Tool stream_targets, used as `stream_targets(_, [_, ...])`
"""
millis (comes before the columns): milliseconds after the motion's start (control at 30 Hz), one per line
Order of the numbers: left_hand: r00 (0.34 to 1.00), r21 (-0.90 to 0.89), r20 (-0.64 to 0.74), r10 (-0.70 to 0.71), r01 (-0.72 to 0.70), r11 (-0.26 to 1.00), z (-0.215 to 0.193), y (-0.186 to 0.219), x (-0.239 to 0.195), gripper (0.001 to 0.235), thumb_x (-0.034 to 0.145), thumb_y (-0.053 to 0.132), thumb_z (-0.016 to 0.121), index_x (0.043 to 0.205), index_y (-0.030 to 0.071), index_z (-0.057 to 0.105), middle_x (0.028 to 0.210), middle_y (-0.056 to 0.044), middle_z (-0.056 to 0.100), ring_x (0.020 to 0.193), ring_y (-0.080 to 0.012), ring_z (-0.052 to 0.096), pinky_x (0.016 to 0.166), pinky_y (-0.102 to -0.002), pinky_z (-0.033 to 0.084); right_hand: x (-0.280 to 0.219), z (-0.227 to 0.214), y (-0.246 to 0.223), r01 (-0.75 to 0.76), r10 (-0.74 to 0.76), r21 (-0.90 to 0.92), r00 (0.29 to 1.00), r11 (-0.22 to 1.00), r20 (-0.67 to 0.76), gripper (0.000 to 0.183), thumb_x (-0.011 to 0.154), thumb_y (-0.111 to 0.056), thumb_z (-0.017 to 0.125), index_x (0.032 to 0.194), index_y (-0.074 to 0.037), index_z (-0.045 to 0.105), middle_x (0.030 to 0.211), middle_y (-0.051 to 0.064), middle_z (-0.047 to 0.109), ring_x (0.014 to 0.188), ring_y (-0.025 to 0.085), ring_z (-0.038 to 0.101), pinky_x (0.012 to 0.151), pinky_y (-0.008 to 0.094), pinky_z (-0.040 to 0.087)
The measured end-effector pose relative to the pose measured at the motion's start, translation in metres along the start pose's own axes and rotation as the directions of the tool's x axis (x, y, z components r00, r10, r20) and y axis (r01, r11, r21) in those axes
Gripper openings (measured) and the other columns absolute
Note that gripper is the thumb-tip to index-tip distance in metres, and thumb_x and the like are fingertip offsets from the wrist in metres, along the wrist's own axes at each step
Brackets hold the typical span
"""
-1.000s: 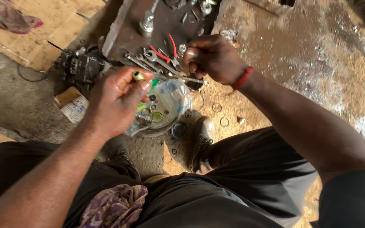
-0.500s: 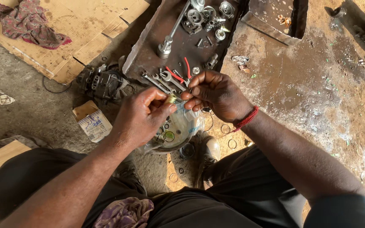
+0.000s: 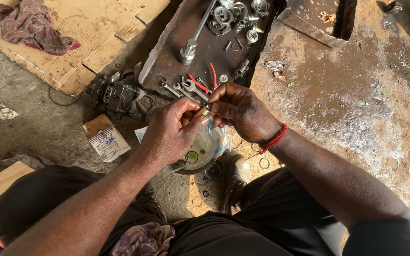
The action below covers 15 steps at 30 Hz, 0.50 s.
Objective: The person sits on the ground and assembles small mechanical parts, including a cylindrical component and a piston-like assembly. They use a cloth to wipe parts and handle various tools and components laid out on a metal tray.
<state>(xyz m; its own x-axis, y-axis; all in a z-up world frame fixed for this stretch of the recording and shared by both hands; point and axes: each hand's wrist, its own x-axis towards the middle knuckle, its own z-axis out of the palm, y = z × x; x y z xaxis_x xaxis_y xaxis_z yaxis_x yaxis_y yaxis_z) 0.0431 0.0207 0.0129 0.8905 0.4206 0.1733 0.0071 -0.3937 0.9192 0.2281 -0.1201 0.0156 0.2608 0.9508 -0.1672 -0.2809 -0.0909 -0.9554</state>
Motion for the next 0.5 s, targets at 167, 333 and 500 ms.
stream_targets(167, [0.998, -0.062, 0.02, -0.06, 0.061, 0.996, 0.002, 0.0, -0.001, 0.022, 0.097, 0.021, 0.07, 0.106, 0.001, 0.065, 0.086, -0.008, 0.075, 0.072, -0.0112, 0.076, 0.06, -0.028, 0.062, -0.001, 0.001, 0.001, 0.015, -0.015, -0.022, 1.0, 1.0, -0.002, 0.014, 0.1, -0.01, 0.071, 0.11, -0.003, 0.065, 0.094, 0.006, 0.071, 0.078, 0.011, 0.068, 0.069, 0.026, 0.058])
stream_targets(333, [0.998, -0.087, 0.011, -0.061, 0.061, 0.994, 0.0, 0.001, -0.001, 0.023, 0.097, 0.022, 0.07, 0.106, 0.001, 0.064, 0.086, -0.007, 0.075, 0.071, -0.0109, 0.076, 0.059, -0.027, 0.063, -0.003, 0.008, 0.001, -0.004, 0.002, -0.047, 1.0, 0.999, -0.027, 0.014, 0.098, -0.011, 0.071, 0.107, -0.003, 0.065, 0.092, 0.007, 0.073, 0.08, 0.013, 0.07, 0.069, 0.026, 0.058])
stream_targets(500, [0.997, -0.03, -0.037, 0.064, -0.065, 0.997, 0.001, 0.003, -0.006, 0.021, 0.098, 0.019, 0.071, 0.104, 0.0, 0.066, 0.082, -0.008, 0.073, 0.067, -0.0108, 0.071, 0.056, -0.028, 0.058, -0.007, 0.017, 0.006, 0.085, -0.086, -0.02, 0.996, 0.996, -0.021, 0.013, 0.102, -0.014, 0.069, 0.107, -0.003, 0.064, 0.094, 0.007, 0.071, 0.081, 0.013, 0.07, 0.07, 0.027, 0.058])
